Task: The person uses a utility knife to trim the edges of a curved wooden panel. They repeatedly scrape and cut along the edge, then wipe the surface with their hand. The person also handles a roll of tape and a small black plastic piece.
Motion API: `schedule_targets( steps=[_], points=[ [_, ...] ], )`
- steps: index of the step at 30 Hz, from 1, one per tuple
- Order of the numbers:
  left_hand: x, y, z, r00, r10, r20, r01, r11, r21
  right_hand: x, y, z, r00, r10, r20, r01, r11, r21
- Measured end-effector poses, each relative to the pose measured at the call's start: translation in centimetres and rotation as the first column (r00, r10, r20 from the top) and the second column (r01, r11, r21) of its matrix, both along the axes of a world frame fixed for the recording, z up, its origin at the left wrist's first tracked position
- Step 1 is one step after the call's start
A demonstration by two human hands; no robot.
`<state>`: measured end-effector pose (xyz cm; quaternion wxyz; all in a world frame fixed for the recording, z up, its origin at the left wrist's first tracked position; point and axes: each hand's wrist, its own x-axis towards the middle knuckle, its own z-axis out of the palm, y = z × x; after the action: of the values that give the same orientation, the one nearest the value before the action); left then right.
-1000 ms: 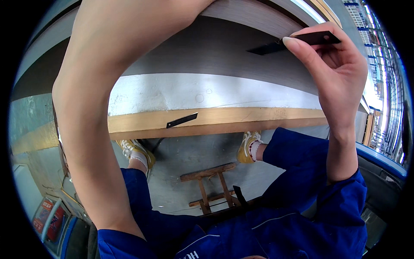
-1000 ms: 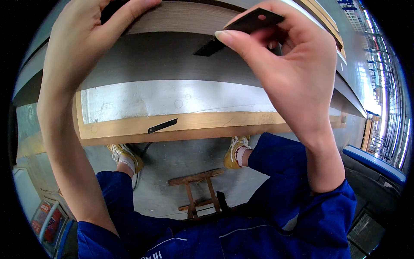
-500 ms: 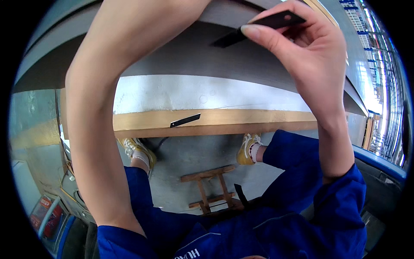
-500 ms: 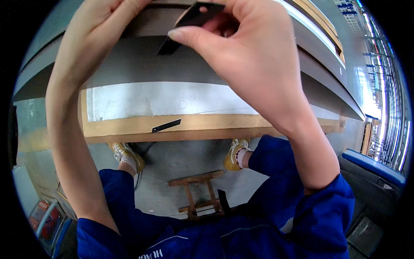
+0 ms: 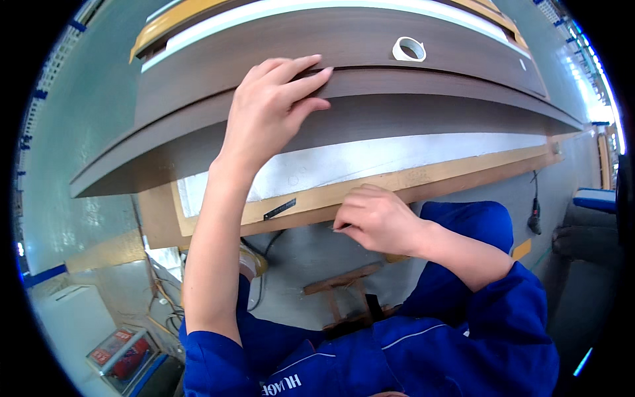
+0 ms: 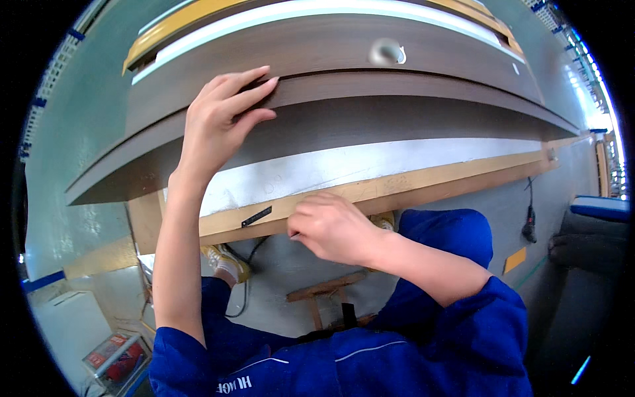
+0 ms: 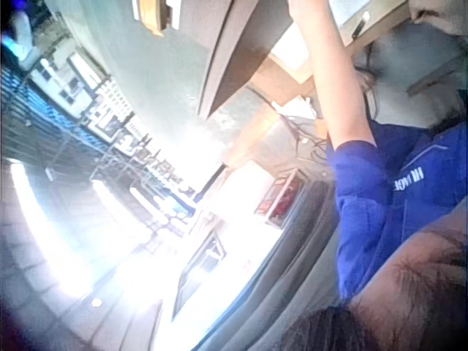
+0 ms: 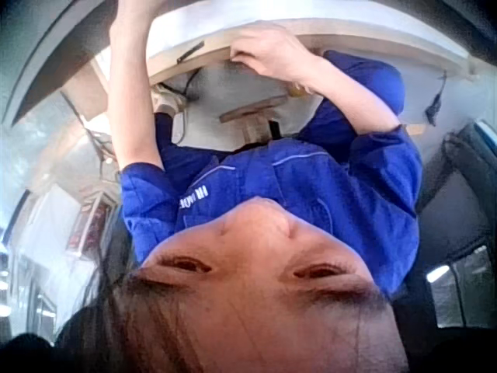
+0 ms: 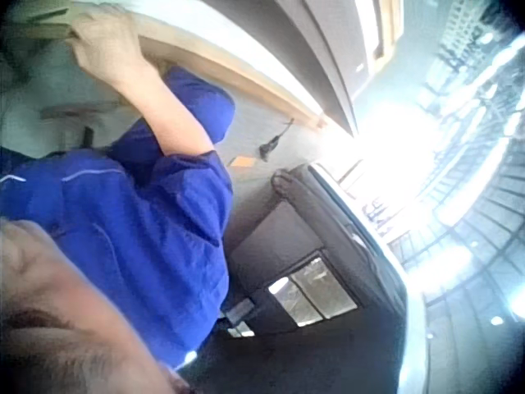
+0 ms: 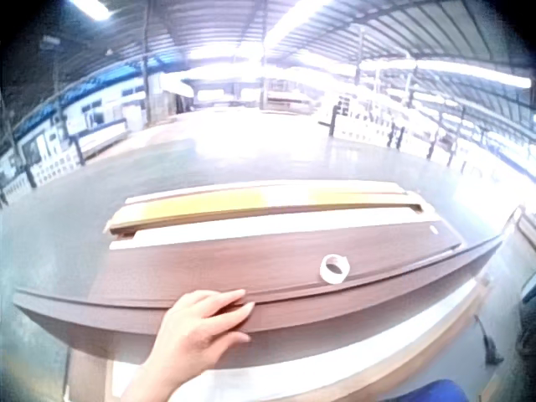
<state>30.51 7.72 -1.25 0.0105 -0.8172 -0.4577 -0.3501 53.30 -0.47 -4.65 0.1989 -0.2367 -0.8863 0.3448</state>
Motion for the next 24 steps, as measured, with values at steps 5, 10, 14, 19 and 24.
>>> schedule_targets(
  steps=[5, 10, 14, 19, 24],
  points=[
    [0.0, 0.0, 1.4, 0.990, 0.050, 0.134, -0.010, 0.958, -0.286, 0.5, -0.5, 0.5, 0.995, 0.061, -0.084, -0.055, 0.996, 0.066],
    [2.4, 0.2, 1.2, 0.992, 0.122, -0.012, -0.122, 0.980, -0.159, 1.6, -1.5, 0.1, 0.989, 0.135, -0.055, -0.127, 0.984, 0.127],
    [2.5, 0.1, 1.9, 0.992, 0.125, 0.011, -0.118, 0.959, -0.260, 2.2, -2.1, 0.0, 0.988, 0.149, -0.031, -0.142, 0.979, 0.149],
    [3.5, 0.6, 2.1, 0.997, 0.043, -0.062, -0.055, 0.976, -0.209, 2.5, -2.2, 0.3, 0.988, 0.150, -0.017, -0.146, 0.976, 0.161],
    [6.2, 1.4, 1.5, 0.988, 0.082, -0.133, -0.109, 0.972, -0.209, 2.2, -2.3, 0.2, 0.989, 0.147, 0.005, -0.145, 0.970, 0.197]
  ],
)
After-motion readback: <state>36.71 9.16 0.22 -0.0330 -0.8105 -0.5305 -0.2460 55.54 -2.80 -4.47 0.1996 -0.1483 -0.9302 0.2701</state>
